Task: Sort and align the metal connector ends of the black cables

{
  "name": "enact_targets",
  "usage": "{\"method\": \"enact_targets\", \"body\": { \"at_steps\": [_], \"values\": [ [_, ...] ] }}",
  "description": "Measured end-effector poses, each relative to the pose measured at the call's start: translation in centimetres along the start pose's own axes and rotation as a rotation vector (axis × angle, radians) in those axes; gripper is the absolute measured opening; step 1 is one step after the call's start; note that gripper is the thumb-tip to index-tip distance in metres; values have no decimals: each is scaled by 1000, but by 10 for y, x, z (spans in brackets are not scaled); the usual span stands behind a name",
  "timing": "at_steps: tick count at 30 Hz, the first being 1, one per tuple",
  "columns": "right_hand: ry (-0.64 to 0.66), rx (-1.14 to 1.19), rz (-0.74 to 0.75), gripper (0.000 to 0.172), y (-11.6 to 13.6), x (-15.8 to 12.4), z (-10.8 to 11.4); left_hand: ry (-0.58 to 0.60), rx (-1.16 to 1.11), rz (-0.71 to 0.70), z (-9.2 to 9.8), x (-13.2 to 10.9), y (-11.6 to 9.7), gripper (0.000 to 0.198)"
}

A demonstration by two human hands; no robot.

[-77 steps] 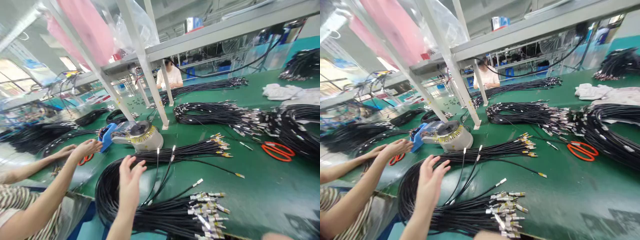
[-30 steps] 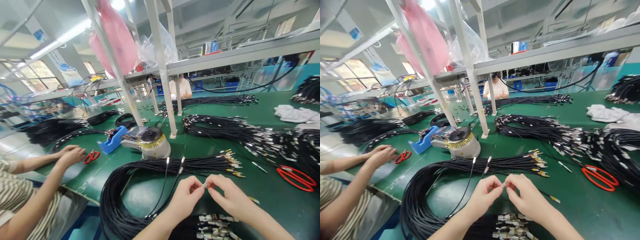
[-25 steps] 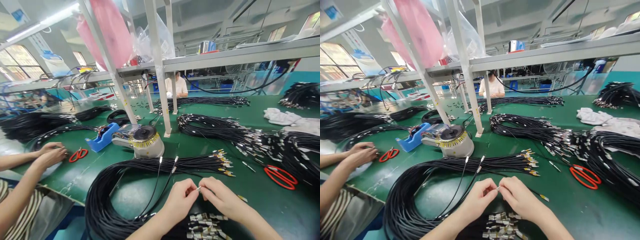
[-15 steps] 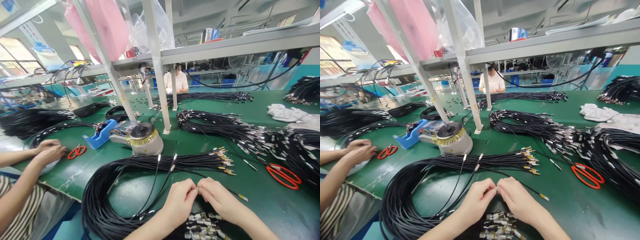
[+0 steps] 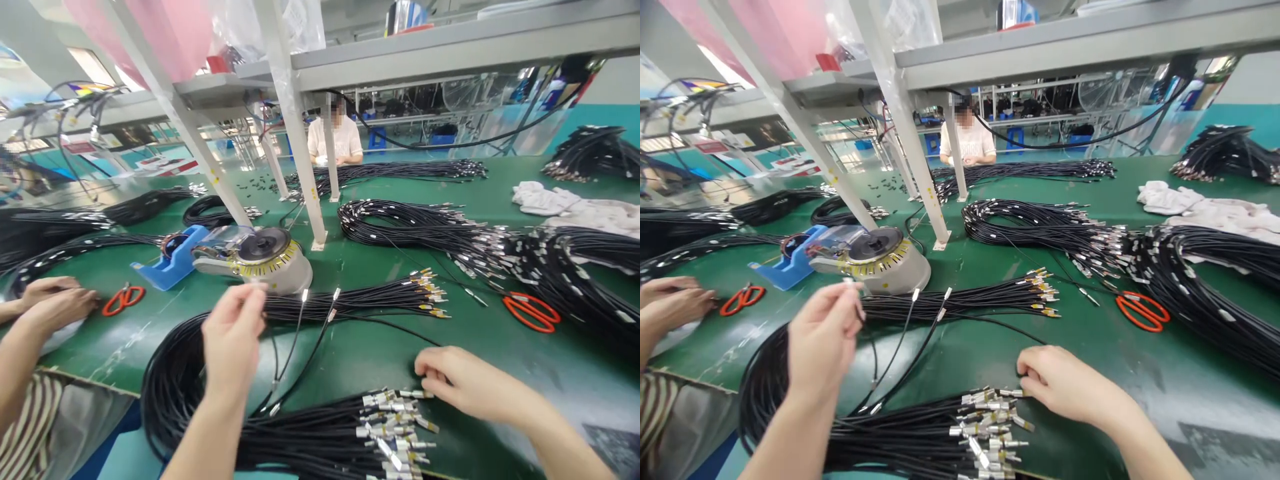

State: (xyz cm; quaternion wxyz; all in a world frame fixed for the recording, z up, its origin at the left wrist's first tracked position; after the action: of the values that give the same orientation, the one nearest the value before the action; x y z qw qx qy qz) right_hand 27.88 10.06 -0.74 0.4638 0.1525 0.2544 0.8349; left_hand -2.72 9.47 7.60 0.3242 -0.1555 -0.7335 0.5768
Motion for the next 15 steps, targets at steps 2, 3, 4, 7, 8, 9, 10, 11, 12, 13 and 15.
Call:
{"method": "enact_targets", "body": {
  "at_steps": [2,3,4,7,8,9,10,11,12,13,15],
  "values": [
    [48,-56,-8,13,-7,-12,-7,-119,-101,6,18,25,4,14],
    [55,-63,-3,15,-8,-15,-10,-132,-113,4,21,32,9,18],
    [50,-61,2,17,-8,-17,-11,-127,-97,7,21,35,15,24],
    [-49,3,-21,23,-4,-14,-2,56,49,4,-4,13,30,53],
    [-95,33,-34,23,-1,-11,4,165,100,-34,-19,-4,29,55],
    [-136,61,-41,23,2,-8,11,303,141,-91,-36,-26,24,47],
    [-168,81,-39,23,7,-5,17,507,194,-156,-57,-54,20,33],
    [-192,92,-30,23,12,-3,22,726,250,-239,-76,-85,15,20],
    [-210,94,-16,23,18,-1,26,901,324,-342,-91,-115,11,16],
    [-225,92,-3,24,23,0,30,1017,395,-442,-101,-139,7,15],
    [-255,92,15,24,30,1,36,1133,528,-577,-113,-169,6,21]
  ]
}}
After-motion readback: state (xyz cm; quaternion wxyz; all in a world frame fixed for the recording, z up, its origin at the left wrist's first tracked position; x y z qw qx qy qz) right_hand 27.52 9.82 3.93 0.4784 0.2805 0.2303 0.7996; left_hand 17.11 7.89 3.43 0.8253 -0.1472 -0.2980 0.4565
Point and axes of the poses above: each hand's wrist, its own x-axis towards the middle knuckle, its own z-axis out of the back of the hand, y = z × x, the point moved 8 cm from there along x, towards the middle knuckle, and after that the axes turned 14 degrees about -y, right-handed, at the moved point
